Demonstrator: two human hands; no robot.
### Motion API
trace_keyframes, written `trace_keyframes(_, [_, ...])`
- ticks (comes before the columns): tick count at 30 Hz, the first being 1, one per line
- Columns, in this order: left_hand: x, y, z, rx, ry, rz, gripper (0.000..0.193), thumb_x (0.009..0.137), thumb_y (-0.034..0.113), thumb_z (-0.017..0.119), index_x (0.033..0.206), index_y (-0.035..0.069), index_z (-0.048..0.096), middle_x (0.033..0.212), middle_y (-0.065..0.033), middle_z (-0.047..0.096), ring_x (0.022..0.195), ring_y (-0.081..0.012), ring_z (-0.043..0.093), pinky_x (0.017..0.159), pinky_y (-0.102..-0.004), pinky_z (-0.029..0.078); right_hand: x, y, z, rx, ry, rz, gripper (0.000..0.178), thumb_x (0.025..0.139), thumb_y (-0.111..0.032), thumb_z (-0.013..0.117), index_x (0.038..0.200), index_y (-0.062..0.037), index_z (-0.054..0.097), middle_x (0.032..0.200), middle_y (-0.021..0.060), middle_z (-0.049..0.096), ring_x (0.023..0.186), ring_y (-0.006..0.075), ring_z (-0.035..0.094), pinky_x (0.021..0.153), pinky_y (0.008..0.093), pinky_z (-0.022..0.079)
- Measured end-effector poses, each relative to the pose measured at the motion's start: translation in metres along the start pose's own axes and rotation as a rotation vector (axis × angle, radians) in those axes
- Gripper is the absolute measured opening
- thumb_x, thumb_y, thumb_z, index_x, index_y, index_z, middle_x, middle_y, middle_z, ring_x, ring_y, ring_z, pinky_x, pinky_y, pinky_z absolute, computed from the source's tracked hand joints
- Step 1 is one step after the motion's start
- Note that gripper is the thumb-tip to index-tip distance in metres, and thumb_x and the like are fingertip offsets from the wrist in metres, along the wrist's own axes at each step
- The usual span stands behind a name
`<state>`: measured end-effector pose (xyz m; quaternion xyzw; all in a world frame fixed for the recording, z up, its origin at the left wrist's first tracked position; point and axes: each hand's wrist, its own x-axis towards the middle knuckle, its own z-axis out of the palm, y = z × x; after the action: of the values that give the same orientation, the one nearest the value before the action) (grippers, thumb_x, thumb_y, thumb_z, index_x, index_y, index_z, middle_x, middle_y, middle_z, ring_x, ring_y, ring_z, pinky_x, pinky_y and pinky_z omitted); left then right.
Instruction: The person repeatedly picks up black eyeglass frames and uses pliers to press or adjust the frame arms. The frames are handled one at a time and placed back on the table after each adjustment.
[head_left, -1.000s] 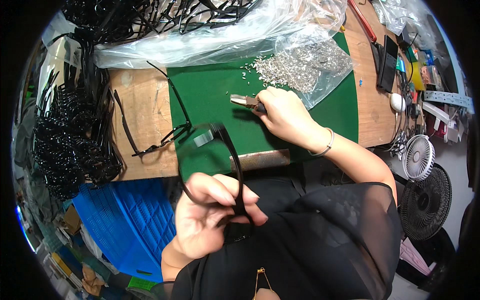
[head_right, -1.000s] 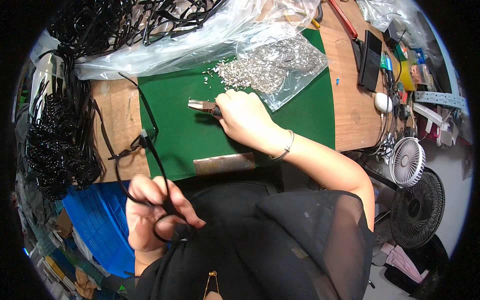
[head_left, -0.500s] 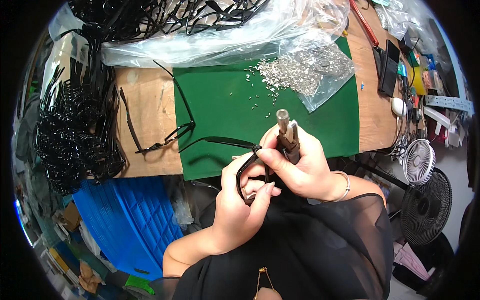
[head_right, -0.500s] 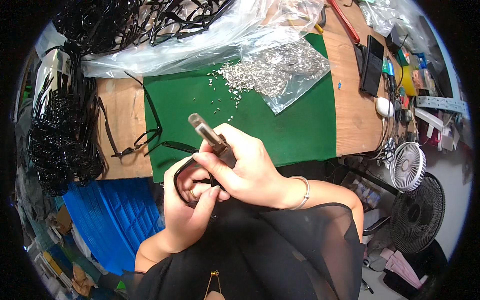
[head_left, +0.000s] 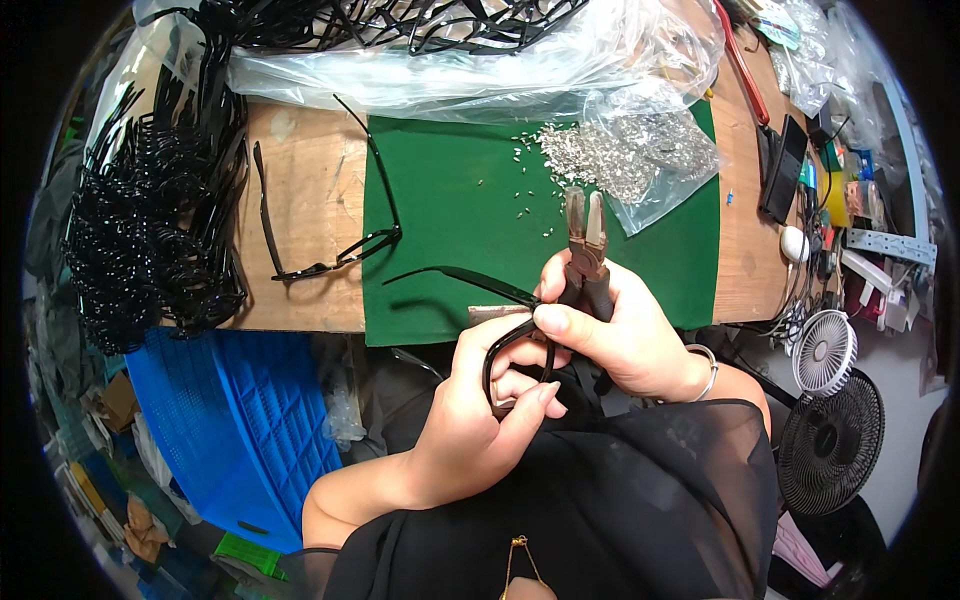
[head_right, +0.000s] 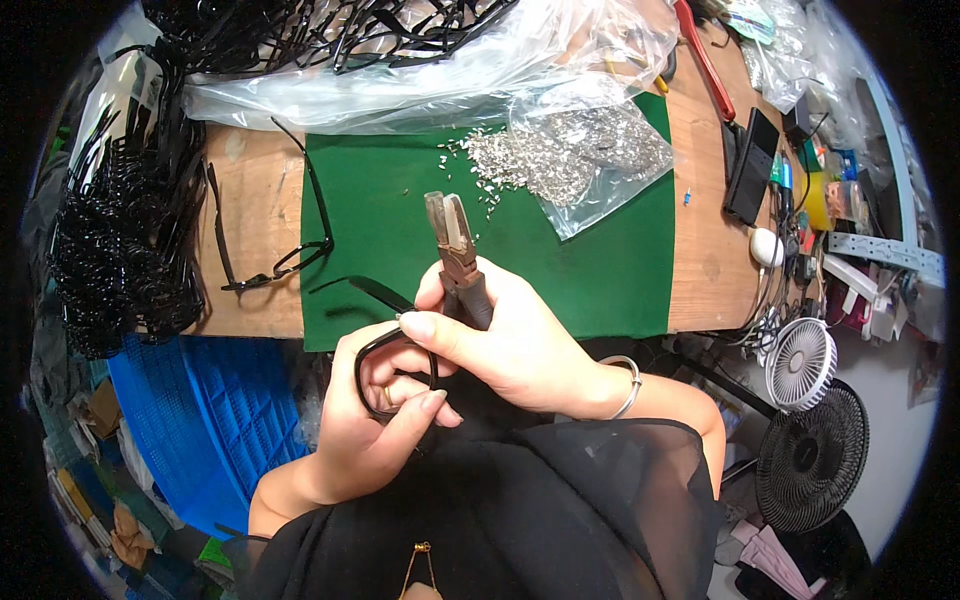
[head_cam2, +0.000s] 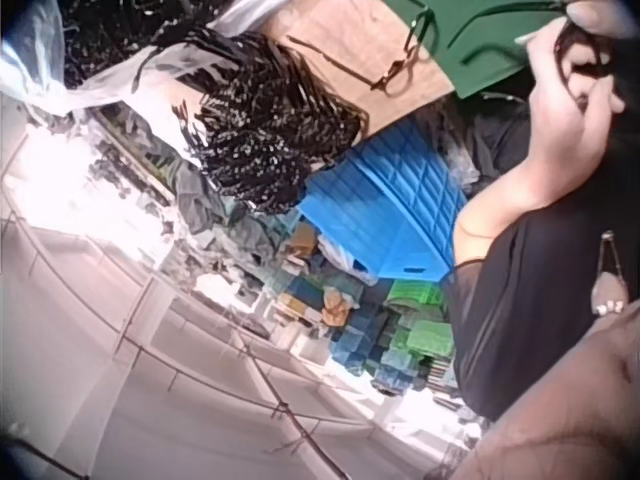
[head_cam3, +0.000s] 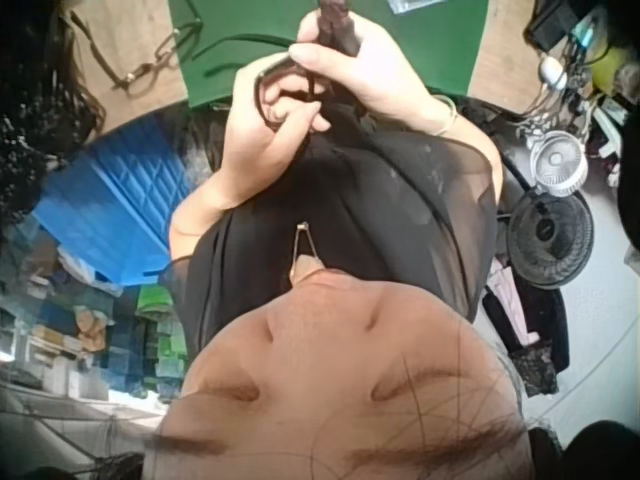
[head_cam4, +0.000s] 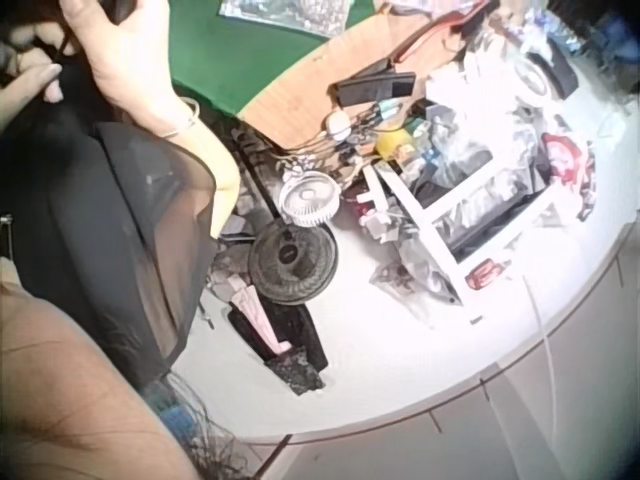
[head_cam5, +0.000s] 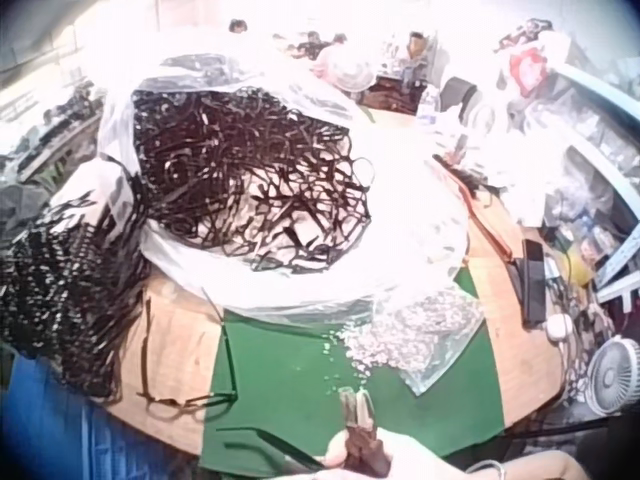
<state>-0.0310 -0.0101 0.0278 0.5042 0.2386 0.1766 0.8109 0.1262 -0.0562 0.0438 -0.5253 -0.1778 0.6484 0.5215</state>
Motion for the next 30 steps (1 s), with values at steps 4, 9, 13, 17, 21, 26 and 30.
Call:
trace_keyframes(4, [-0.001,-0.002,0.001,0.094,0.026,0.006,0.049,0.08,-0.012,0.049,0.122,-0.002,0.026,0.1,-0.0158,0.052,0.075,-0.0132,0.059,0.067,-0.024,0.051,0.0,0.003,0.001,0.009,0.017,-0.024,0.017,0.084,-0.013,0.059,0.09,-0.0022,0.047,0.074,0.0016,0.051,0.062,0.0063,0.049,0.057,0.0201,0.042])
trace_keyframes(9, [0.001,0.0,0.0,-0.011,-0.002,-0.068,0.049,0.08,-0.011,0.049,0.121,-0.002,0.025,0.1,-0.0152,0.052,0.072,-0.0127,0.059,0.065,-0.0232,0.05,0.0,0.005,-0.004,0.065,-0.008,0.001,0.016,0.085,-0.012,0.058,0.09,-0.0021,0.047,0.075,0.0019,0.051,0.064,0.0064,0.05,0.057,0.0201,0.042])
trace_keyframes(13, [0.002,0.004,-0.001,-0.047,-0.007,-0.127,0.05,0.078,-0.014,0.048,0.121,-0.001,0.024,0.1,-0.0183,0.052,0.07,-0.0154,0.059,0.064,-0.0236,0.049,0.0,0.004,-0.004,0.082,-0.046,0.033,0.016,0.085,-0.011,0.057,0.092,-0.0018,0.046,0.076,0.0021,0.051,0.063,0.0061,0.049,0.057,0.0198,0.042])
trace_keyframes(17, [-0.001,0.002,0.003,0.054,0.017,-0.085,0.049,0.079,-0.012,0.048,0.12,-0.002,0.024,0.101,-0.0185,0.051,0.069,-0.0158,0.059,0.063,-0.0239,0.049,0.0,0.008,0.001,0.021,0.015,-0.034,0.016,0.086,-0.011,0.056,0.094,-0.0018,0.046,0.077,0.0021,0.051,0.063,0.006,0.049,0.056,0.02,0.042])
trace_keyframes(21, [-0.001,0.006,0.002,-0.066,-0.009,-0.108,0.05,0.078,-0.012,0.049,0.12,-0.002,0.024,0.1,-0.0189,0.051,0.069,-0.0161,0.059,0.063,-0.0241,0.05,-0.002,0.008,0.001,0.046,-0.012,-0.022,0.017,0.086,-0.011,0.055,0.096,-0.0016,0.046,0.078,0.0021,0.051,0.064,0.0058,0.048,0.056,0.0204,0.042])
trace_keyframes(26, [-0.002,0.007,0.003,-0.067,0.027,-0.12,0.051,0.077,-0.012,0.051,0.12,-0.002,0.024,0.099,-0.0195,0.052,0.068,-0.0172,0.059,0.062,-0.0254,0.051,-0.001,0.01,0.002,0.059,-0.01,-0.02,0.018,0.086,-0.009,0.055,0.099,-0.0012,0.046,0.079,0.0021,0.051,0.064,0.0057,0.049,0.058,0.0201,0.042])
trace_keyframes(30, [-0.006,0.019,-0.007,-0.251,0.005,-0.216,0.05,0.076,-0.013,0.051,0.12,-0.001,0.028,0.099,-0.0204,0.052,0.067,-0.018,0.06,0.063,-0.0295,0.053,-0.006,0.01,-0.004,-0.004,-0.054,-0.16,0.025,0.082,-0.006,0.06,0.103,-0.0005,0.046,0.078,0.0024,0.053,0.067,0.0079,0.053,0.064,0.0224,0.045])
